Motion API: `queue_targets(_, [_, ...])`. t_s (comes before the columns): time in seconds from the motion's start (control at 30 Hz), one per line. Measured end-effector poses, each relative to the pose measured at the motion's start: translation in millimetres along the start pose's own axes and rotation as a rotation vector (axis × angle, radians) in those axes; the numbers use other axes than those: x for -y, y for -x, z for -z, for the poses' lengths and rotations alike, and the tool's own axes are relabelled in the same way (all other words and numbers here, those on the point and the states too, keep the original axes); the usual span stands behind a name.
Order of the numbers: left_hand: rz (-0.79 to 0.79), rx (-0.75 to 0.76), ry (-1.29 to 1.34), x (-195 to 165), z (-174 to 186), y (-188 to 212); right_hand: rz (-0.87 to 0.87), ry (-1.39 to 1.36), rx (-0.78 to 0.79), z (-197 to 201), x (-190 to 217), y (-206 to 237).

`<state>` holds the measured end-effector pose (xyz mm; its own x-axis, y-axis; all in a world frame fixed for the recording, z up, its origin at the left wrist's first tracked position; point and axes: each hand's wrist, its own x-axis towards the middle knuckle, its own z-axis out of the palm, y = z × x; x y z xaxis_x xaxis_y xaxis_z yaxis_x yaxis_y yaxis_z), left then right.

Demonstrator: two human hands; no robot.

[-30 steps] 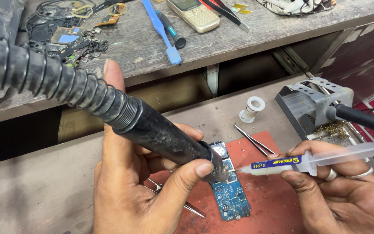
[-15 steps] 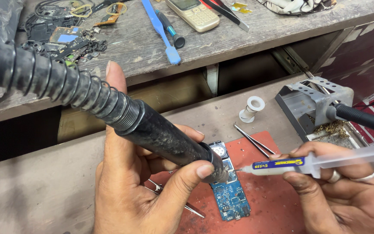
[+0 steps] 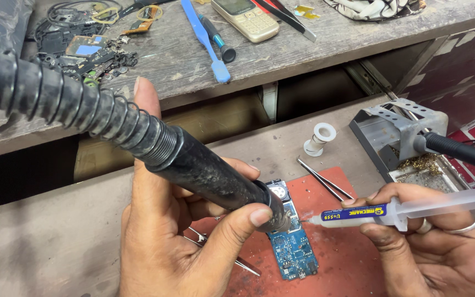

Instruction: The person uses a soldering iron and tweezers to solder a small circular component onto a blue circuit board. They apply flux from a syringe, position the component, and solder it in place. The person then uses a hot air gun to heat the component further.

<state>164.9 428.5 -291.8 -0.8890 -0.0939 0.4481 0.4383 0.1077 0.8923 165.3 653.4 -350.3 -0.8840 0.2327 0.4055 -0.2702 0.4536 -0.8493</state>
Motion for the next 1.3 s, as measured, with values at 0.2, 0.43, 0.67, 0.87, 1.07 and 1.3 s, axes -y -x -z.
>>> queue_targets(0.2, [0.001,0.005,-0.014,-1.0,0.7,0.5,0.009,0.063,-0.015,-3.3,1.1,1.2])
queue_targets(0.43, [0.004,0.004,-0.003,-0.4,0.7,0.6,0.011,0.004,-0.061,-7.4,3.5,4.6])
queue_targets(0.67, [-0.001,0.011,-0.016,-0.6,1.4,0.5,0.001,0.041,-0.051,-4.8,2.0,3.4])
queue_targets(0.87, [-0.005,0.010,-0.024,0.0,1.3,-0.5,0.051,0.000,0.015,3.1,0.0,0.2])
queue_targets(1.07, [-0.008,-0.019,-0.022,-0.2,-2.0,1.6,0.006,0.073,-0.024,0.8,0.4,2.5])
queue_targets(1.3, [-0.006,-0.008,-0.008,-0.5,-1.7,1.1,-0.024,0.039,-0.051,-0.6,-5.7,7.6])
